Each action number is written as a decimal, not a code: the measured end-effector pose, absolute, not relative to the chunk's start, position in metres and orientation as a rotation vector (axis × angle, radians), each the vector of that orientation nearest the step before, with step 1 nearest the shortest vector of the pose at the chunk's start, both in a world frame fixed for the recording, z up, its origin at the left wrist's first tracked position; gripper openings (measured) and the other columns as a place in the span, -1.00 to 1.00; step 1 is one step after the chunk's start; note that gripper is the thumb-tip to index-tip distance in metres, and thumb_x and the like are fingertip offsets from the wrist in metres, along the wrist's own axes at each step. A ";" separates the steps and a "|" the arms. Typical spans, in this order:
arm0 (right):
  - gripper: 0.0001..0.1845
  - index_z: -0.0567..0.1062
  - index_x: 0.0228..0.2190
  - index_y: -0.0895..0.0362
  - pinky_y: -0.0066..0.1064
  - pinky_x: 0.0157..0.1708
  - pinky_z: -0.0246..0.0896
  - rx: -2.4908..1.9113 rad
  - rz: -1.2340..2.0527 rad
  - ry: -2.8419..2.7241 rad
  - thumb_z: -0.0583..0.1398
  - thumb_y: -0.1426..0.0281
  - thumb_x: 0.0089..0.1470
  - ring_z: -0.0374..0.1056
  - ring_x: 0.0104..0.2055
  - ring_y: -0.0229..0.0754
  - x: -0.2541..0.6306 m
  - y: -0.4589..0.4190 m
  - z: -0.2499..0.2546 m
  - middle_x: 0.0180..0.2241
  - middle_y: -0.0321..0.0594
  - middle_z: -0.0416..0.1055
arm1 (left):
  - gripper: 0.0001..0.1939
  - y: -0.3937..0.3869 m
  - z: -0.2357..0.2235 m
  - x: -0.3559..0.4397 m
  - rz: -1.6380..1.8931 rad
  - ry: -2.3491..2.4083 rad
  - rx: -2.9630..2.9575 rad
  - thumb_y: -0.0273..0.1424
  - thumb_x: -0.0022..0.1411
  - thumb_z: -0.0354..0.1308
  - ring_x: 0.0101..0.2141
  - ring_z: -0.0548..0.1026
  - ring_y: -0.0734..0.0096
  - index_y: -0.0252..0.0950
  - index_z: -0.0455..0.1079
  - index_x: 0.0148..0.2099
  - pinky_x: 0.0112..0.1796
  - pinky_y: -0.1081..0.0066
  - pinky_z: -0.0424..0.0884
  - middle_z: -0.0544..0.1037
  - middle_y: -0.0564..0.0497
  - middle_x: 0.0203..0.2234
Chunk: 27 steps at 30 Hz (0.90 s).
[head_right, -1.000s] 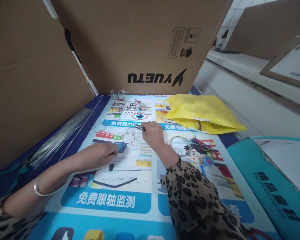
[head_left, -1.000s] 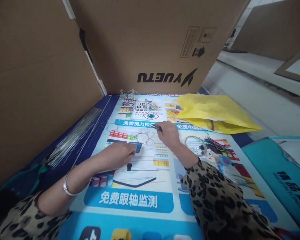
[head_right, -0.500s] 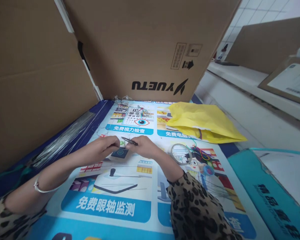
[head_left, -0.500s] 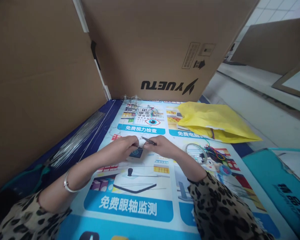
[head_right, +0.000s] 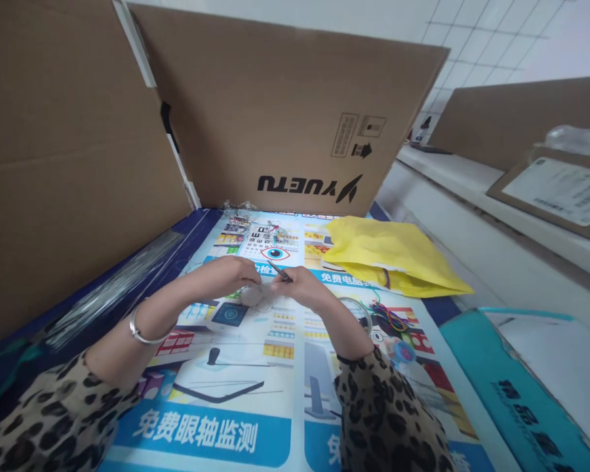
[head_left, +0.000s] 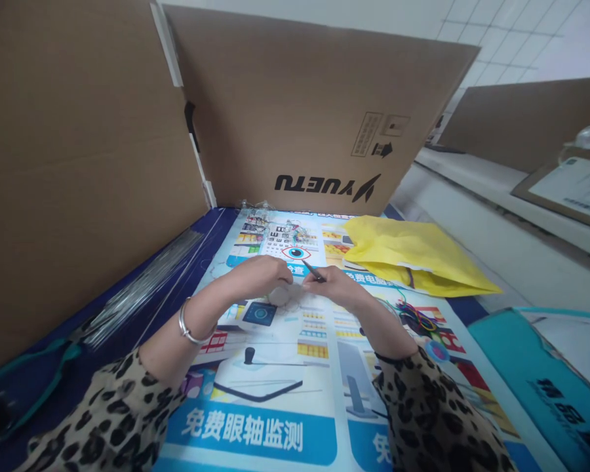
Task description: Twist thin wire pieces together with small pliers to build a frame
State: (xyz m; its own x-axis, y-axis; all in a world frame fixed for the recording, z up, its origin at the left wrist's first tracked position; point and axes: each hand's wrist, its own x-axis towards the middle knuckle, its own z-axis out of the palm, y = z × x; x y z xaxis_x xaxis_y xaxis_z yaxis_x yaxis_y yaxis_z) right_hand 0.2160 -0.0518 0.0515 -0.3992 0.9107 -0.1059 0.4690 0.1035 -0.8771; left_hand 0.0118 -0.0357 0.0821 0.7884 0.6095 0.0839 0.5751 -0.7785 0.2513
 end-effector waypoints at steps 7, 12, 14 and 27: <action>-0.85 0.43 -0.56 0.16 -0.54 -0.53 0.00 -1.536 0.979 -2.024 0.12 0.33 -0.21 0.15 -0.53 -0.35 0.211 -0.050 0.047 -0.61 -0.39 0.28 | -0.86 -0.044 0.068 0.022 0.293 1.052 3.028 -0.51 0.11 -0.01 -0.36 0.35 0.38 -0.32 0.37 -0.42 -0.31 0.40 0.19 0.41 -0.03 -0.47; -0.86 0.46 -0.54 0.11 -0.54 -0.49 0.03 -1.590 0.797 -2.030 0.11 0.38 -0.21 0.23 -0.48 -0.32 0.208 -0.047 0.038 -0.55 -0.39 0.37 | -0.89 -0.051 0.072 0.028 0.355 1.063 3.174 -0.50 0.13 0.00 -0.29 0.31 0.31 -0.33 0.32 -0.40 -0.31 0.34 0.15 0.39 -0.04 -0.44; -0.86 0.47 -0.53 0.09 -0.54 -0.48 0.03 -1.628 0.735 -2.018 0.11 0.38 -0.20 0.25 -0.46 -0.31 0.207 -0.046 0.035 -0.53 -0.38 0.39 | -0.90 -0.051 0.070 0.029 0.339 1.072 3.192 -0.48 0.12 0.02 -0.30 0.29 0.29 -0.33 0.32 -0.42 -0.32 0.32 0.14 0.39 -0.04 -0.46; -0.79 0.45 -0.44 0.10 -0.46 -0.49 -0.05 -1.865 0.128 -2.205 0.03 0.34 0.00 0.30 -0.39 -0.22 0.198 -0.048 0.030 -0.41 -0.21 0.41 | -0.88 -0.044 0.050 0.030 0.309 1.222 3.139 -0.53 0.13 -0.02 -0.23 0.27 0.22 -0.38 0.34 -0.36 -0.26 0.28 0.20 0.38 -0.12 -0.39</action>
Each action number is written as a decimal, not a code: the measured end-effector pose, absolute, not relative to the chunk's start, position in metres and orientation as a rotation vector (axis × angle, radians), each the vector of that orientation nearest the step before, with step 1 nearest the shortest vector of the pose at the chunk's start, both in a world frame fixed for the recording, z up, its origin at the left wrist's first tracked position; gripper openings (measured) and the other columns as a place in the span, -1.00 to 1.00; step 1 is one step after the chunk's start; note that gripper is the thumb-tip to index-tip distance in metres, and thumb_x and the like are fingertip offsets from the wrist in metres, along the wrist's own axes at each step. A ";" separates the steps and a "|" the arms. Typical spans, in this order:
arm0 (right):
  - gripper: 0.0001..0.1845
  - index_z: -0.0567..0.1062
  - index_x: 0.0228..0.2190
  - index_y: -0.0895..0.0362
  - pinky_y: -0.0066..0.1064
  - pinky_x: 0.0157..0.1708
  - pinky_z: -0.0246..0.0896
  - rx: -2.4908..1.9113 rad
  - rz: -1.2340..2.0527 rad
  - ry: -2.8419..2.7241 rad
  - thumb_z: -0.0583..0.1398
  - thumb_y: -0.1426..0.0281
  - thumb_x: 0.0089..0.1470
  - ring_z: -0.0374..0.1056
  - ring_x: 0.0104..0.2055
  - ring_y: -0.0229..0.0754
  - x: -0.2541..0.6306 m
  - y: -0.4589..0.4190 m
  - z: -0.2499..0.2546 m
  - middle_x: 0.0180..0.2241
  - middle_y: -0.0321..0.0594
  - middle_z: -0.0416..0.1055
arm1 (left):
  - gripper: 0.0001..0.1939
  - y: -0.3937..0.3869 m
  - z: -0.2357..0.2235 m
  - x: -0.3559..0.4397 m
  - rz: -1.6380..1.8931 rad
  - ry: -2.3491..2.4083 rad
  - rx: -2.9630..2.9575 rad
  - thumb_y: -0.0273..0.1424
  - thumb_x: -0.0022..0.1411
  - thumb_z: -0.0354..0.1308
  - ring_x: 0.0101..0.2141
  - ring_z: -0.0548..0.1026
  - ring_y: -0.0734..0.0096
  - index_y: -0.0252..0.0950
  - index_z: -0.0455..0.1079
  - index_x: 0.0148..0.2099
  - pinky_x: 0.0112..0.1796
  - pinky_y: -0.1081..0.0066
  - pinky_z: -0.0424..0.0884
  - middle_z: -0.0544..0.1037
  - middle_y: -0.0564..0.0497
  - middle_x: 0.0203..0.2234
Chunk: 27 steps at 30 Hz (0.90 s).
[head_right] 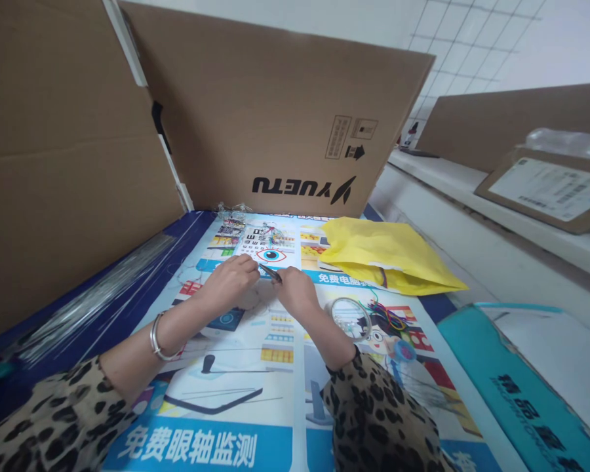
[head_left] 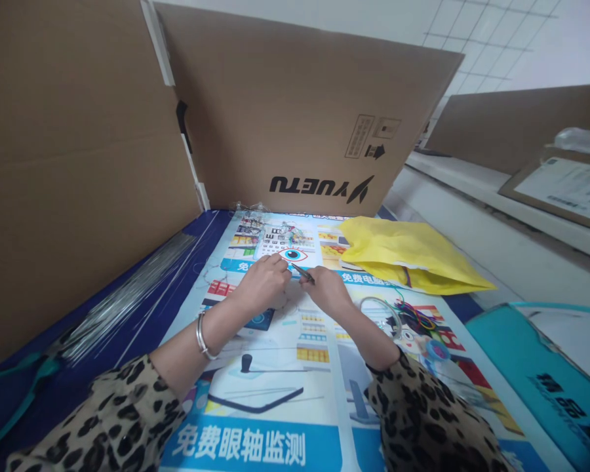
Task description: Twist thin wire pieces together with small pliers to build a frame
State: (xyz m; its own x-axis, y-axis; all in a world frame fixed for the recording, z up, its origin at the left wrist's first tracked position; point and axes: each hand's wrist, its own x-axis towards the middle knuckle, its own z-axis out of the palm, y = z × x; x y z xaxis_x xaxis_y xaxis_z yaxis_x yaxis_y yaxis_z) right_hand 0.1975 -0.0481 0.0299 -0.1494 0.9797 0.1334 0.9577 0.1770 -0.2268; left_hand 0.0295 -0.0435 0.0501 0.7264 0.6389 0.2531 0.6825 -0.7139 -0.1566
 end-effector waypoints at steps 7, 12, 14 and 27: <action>-0.78 0.45 -0.41 0.10 -0.45 -0.46 -0.03 -1.903 0.022 -2.201 0.03 0.32 0.04 0.30 -0.36 -0.21 0.194 -0.049 0.026 -0.37 -0.18 0.41 | -0.88 -0.045 0.047 0.029 -0.234 -1.146 -2.708 -0.56 0.13 -0.03 -0.23 0.28 0.24 -0.38 0.32 -0.31 -0.32 0.34 0.25 0.34 -0.12 -0.33; -0.79 0.45 -0.43 0.09 -0.46 -0.48 -0.04 -1.893 0.062 -2.140 0.03 0.33 0.01 0.30 -0.42 -0.23 0.194 -0.049 0.023 -0.43 -0.22 0.41 | -0.88 -0.046 0.046 0.029 -0.231 -1.176 -2.679 -0.55 0.13 -0.04 -0.24 0.29 0.23 -0.37 0.31 -0.31 -0.34 0.33 0.27 0.34 -0.11 -0.34; -0.80 0.45 -0.45 0.09 -0.47 -0.49 -0.04 -1.879 0.118 -2.104 0.04 0.34 -0.01 0.29 -0.44 -0.25 0.194 -0.049 0.023 -0.46 -0.24 0.41 | -0.88 -0.047 0.047 0.030 -0.238 -1.188 -2.676 -0.55 0.13 -0.05 -0.24 0.29 0.23 -0.37 0.31 -0.31 -0.33 0.33 0.28 0.34 -0.12 -0.33; -0.87 0.47 -0.54 0.09 -0.50 -0.47 0.12 -1.682 0.590 -1.705 0.13 0.37 -0.23 0.29 -0.50 -0.29 0.199 -0.049 0.031 -0.58 -0.35 0.40 | -0.85 -0.048 0.048 0.032 -0.419 -1.400 -2.604 -0.58 0.00 -0.02 -0.30 0.35 0.27 -0.37 0.34 -0.36 -0.33 0.37 0.30 0.38 -0.12 -0.37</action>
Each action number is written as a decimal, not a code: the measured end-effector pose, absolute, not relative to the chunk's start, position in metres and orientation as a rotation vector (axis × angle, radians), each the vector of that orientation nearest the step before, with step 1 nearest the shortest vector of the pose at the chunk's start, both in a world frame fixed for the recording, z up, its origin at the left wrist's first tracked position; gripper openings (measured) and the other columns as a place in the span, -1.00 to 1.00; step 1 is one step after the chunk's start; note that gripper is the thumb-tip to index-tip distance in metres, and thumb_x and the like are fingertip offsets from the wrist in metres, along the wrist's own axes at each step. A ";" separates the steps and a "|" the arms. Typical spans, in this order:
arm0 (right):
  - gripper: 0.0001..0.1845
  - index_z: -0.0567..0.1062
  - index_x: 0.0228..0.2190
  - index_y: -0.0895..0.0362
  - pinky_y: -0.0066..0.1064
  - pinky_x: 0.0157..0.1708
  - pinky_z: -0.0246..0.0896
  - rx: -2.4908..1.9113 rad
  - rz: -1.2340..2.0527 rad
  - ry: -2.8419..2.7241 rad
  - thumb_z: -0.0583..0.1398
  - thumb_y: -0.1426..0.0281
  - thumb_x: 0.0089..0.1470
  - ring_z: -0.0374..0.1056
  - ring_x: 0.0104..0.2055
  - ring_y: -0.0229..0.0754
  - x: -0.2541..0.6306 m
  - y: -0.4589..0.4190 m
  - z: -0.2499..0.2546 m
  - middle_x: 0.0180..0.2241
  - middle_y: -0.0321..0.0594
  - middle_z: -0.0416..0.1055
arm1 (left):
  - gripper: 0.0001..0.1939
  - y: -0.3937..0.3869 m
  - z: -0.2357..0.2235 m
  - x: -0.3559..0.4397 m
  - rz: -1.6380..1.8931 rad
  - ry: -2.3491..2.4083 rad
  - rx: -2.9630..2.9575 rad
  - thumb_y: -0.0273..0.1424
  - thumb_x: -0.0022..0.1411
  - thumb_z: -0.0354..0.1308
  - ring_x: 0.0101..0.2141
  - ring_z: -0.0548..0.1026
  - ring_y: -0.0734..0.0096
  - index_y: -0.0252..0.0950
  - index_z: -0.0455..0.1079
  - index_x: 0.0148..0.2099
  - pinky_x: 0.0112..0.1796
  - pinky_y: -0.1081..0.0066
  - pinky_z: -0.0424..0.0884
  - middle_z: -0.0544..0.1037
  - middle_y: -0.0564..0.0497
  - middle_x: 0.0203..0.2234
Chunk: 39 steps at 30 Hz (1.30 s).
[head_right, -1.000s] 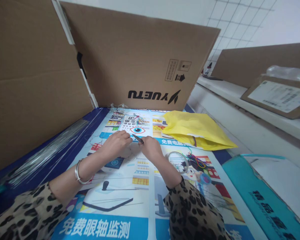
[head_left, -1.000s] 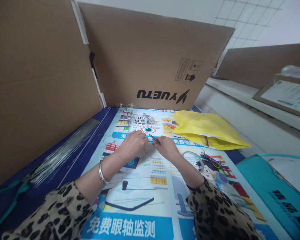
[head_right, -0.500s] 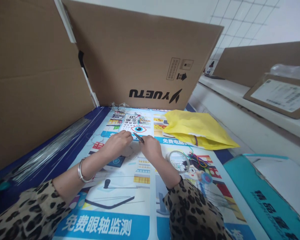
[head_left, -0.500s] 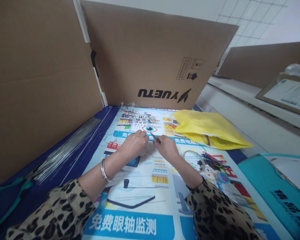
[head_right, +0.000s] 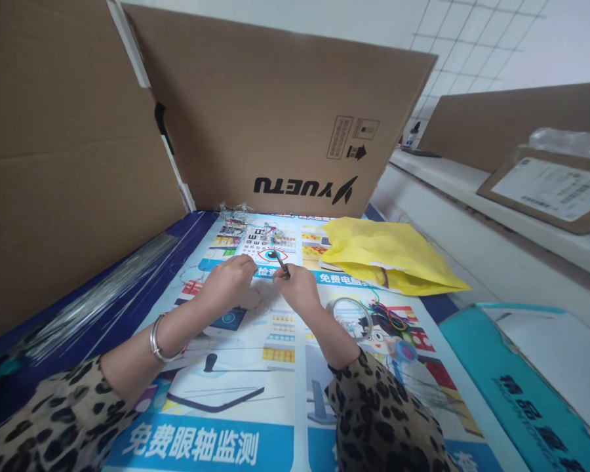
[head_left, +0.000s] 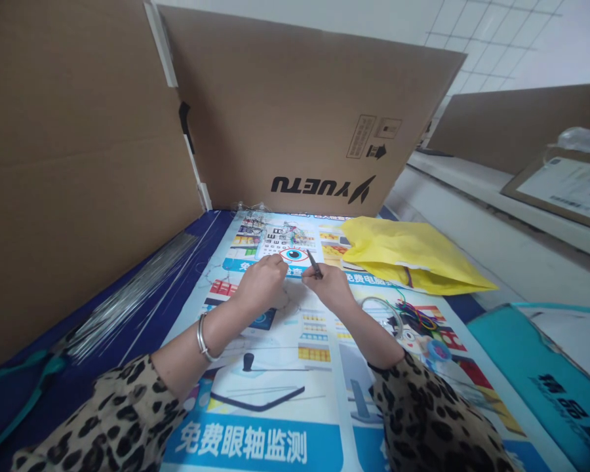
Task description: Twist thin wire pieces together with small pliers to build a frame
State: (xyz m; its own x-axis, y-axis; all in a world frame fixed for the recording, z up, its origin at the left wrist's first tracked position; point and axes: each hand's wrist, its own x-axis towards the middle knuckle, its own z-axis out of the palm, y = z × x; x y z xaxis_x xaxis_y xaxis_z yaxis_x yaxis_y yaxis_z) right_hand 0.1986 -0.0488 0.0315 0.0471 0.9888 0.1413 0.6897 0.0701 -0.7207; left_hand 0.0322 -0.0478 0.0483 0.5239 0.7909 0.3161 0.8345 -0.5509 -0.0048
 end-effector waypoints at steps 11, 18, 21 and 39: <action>-0.81 0.45 -0.51 0.13 -0.47 -0.50 0.14 -1.593 0.788 -1.552 0.12 0.32 -0.25 0.27 -0.52 -0.28 0.194 -0.047 0.022 -0.60 -0.33 0.38 | -0.76 -0.040 0.046 0.029 -0.717 -1.595 -2.642 -0.51 0.13 -0.13 -0.29 0.39 0.36 -0.33 0.37 -0.37 -0.29 0.42 0.28 0.43 -0.07 -0.38; -0.86 0.39 -0.58 0.16 -0.47 -0.58 0.12 -1.375 1.028 -1.222 0.19 0.37 -0.34 0.22 -0.61 -0.31 0.186 -0.048 0.018 -0.69 -0.37 0.29 | -0.81 -0.035 0.043 0.028 -1.014 -1.728 -2.656 -0.50 0.03 -0.03 -0.36 0.41 0.40 -0.29 0.42 -0.43 -0.31 0.44 0.27 0.48 0.00 -0.44; -0.87 0.37 -0.61 0.16 -0.47 -0.59 0.11 -1.299 1.118 -1.094 0.21 0.43 -0.38 0.20 -0.64 -0.33 0.182 -0.049 0.021 -0.72 -0.39 0.28 | -0.84 -0.034 0.044 0.030 -1.195 -1.803 -2.637 -0.49 -0.02 0.02 -0.41 0.41 0.43 -0.28 0.43 -0.47 -0.33 0.46 0.27 0.49 0.04 -0.49; -0.80 0.39 -0.55 0.16 -0.41 -0.52 0.16 -1.139 1.237 -0.927 0.27 0.37 -0.34 0.26 -0.59 -0.29 0.178 -0.054 0.021 -0.68 -0.34 0.34 | -0.86 -0.031 0.032 0.036 -2.138 -2.200 -2.703 -0.37 -0.12 0.16 -0.60 0.33 0.55 -0.35 0.40 -0.48 -0.53 0.51 0.25 0.41 0.08 -0.64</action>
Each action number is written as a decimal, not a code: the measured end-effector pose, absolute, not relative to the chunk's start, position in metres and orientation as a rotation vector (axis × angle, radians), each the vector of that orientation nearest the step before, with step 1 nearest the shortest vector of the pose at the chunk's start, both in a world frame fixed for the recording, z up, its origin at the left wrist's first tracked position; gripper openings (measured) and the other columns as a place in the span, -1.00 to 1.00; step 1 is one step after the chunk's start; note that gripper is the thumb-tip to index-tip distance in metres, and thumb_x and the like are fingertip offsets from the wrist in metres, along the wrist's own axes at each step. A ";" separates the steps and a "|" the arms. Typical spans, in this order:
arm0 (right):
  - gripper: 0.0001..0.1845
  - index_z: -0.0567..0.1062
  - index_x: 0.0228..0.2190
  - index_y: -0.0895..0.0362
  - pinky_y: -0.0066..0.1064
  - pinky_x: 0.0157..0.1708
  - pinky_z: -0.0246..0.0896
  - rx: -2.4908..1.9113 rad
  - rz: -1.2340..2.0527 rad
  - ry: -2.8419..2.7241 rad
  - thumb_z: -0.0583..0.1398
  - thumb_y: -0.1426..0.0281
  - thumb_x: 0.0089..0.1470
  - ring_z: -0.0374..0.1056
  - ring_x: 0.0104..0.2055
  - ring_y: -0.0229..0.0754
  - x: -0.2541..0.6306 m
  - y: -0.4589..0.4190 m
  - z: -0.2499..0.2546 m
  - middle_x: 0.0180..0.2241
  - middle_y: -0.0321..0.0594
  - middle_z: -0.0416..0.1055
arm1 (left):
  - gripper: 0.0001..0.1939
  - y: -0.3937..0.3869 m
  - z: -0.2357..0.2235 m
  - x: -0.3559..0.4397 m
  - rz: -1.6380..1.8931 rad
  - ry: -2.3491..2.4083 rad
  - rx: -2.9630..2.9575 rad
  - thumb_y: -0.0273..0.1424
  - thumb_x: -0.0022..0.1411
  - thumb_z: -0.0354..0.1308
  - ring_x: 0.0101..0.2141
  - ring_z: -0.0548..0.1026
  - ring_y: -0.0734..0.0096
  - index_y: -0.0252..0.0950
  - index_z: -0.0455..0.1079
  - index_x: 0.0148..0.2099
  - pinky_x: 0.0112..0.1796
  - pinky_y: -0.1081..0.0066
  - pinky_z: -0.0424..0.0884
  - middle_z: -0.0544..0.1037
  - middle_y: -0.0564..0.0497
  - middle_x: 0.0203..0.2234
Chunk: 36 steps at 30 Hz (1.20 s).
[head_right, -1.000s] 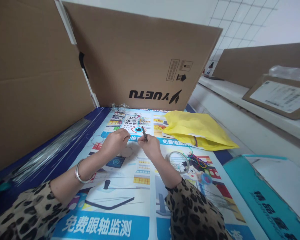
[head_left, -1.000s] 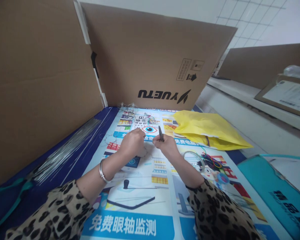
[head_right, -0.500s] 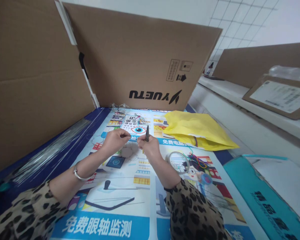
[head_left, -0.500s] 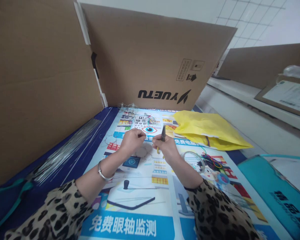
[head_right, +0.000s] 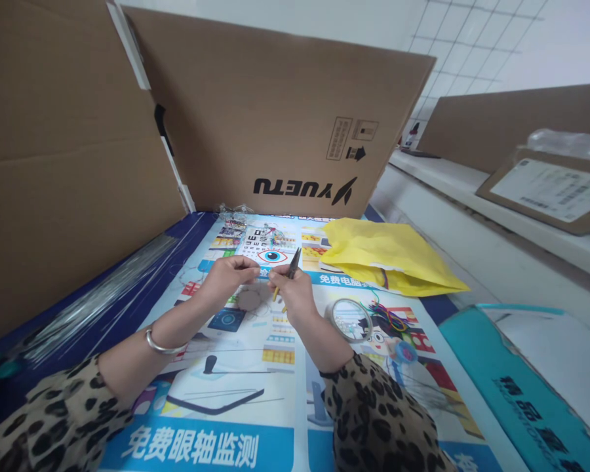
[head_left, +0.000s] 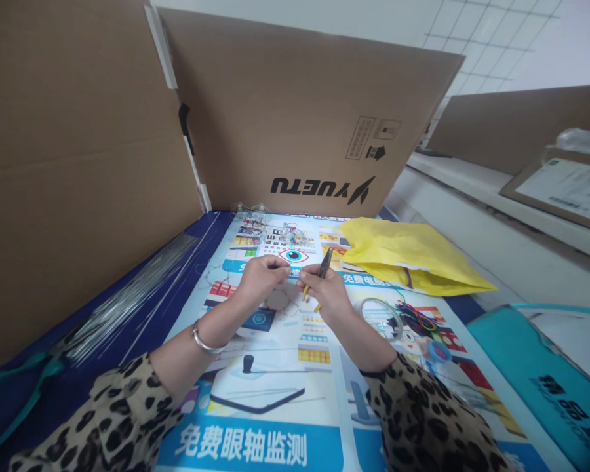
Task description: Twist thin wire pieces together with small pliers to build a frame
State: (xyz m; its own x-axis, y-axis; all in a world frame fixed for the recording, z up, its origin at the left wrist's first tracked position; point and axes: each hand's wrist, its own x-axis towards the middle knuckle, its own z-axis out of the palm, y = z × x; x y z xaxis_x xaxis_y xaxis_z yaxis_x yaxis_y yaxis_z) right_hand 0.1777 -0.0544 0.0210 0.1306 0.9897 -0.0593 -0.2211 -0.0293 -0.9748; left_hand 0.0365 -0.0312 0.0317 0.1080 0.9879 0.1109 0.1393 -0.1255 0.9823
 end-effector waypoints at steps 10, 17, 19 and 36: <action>-0.78 0.39 -0.56 0.16 -0.42 -0.52 0.14 -1.094 1.279 -0.869 0.29 0.35 -0.35 0.27 -0.58 -0.28 0.174 -0.056 0.017 -0.68 -0.34 0.35 | -0.83 -0.033 0.025 0.039 1.213 1.116 1.302 -0.36 -0.14 0.20 -0.59 0.33 0.57 -0.37 0.39 -0.47 -0.50 0.52 0.26 0.42 0.07 -0.63; -0.78 0.40 -0.57 0.15 -0.44 -0.53 0.13 -1.079 1.251 -0.835 0.30 0.34 -0.34 0.28 -0.56 -0.28 0.171 -0.057 0.015 -0.68 -0.35 0.34 | -0.82 -0.035 0.025 0.043 1.227 1.080 1.221 -0.35 -0.15 0.22 -0.57 0.35 0.55 -0.37 0.39 -0.48 -0.48 0.50 0.28 0.43 0.06 -0.61; -0.78 0.39 -0.57 0.15 -0.44 -0.53 0.13 -1.078 1.249 -0.827 0.30 0.34 -0.35 0.28 -0.56 -0.27 0.170 -0.058 0.016 -0.67 -0.35 0.35 | -0.82 -0.036 0.026 0.044 1.220 1.078 1.211 -0.36 -0.16 0.22 -0.57 0.35 0.55 -0.37 0.39 -0.48 -0.48 0.50 0.28 0.42 0.06 -0.61; -0.73 0.38 -0.53 0.14 -0.41 -0.52 0.18 -1.057 1.241 -0.797 0.30 0.31 -0.35 0.32 -0.52 -0.24 0.166 -0.058 0.014 -0.65 -0.33 0.36 | -0.80 -0.040 0.021 0.049 1.251 0.996 1.042 -0.36 -0.17 0.25 -0.57 0.38 0.56 -0.37 0.36 -0.47 -0.44 0.48 0.30 0.43 0.08 -0.60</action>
State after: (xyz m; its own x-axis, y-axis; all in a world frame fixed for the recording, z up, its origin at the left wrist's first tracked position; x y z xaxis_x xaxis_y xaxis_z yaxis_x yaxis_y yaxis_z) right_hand 0.1660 -0.0583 0.0142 0.1801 0.9813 -0.0683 -0.3465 -0.0017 -0.9381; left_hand 0.0486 -0.0398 0.0209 0.0654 0.9977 -0.0157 -0.2390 0.0309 0.9705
